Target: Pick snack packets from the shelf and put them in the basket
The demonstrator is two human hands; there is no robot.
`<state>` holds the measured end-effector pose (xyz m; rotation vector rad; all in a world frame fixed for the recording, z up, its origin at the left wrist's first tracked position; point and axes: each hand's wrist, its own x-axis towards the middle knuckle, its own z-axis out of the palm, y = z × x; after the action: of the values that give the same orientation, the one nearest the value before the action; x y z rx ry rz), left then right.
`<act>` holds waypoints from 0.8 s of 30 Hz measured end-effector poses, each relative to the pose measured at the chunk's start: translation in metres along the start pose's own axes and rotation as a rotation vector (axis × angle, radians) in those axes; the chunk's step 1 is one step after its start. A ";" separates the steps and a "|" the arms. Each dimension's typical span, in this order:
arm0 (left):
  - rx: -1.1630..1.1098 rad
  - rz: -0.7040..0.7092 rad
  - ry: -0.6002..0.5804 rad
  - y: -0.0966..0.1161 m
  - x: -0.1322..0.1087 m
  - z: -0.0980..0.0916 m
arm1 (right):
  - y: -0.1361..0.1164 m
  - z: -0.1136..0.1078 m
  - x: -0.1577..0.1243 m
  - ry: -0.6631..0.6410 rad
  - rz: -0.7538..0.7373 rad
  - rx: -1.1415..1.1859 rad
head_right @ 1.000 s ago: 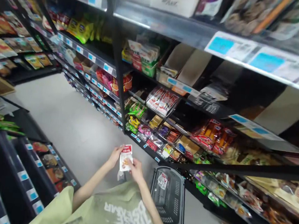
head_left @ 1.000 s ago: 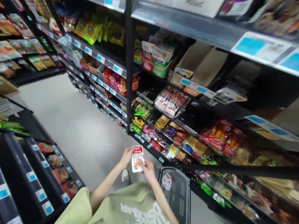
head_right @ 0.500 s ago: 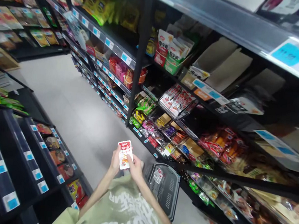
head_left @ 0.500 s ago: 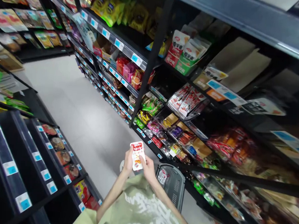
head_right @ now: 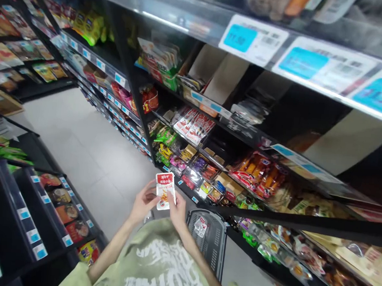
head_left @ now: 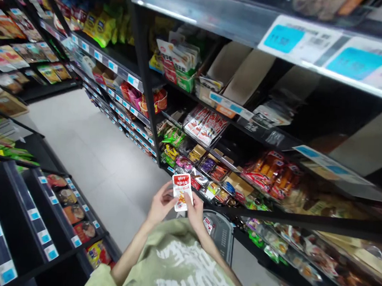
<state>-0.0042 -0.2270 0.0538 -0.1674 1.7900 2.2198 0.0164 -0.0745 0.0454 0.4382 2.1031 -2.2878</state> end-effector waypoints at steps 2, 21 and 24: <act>0.055 0.007 -0.002 -0.003 0.001 0.026 | 0.000 -0.021 0.000 0.026 -0.012 0.024; 0.179 0.008 -0.050 0.005 0.011 0.103 | 0.000 -0.089 -0.004 0.081 0.024 0.176; 0.177 0.007 -0.045 0.002 0.009 0.106 | 0.002 -0.094 -0.005 0.091 0.026 0.165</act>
<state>-0.0039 -0.1229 0.0767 -0.0740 1.9530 2.0399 0.0406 0.0162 0.0381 0.5800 1.9402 -2.4827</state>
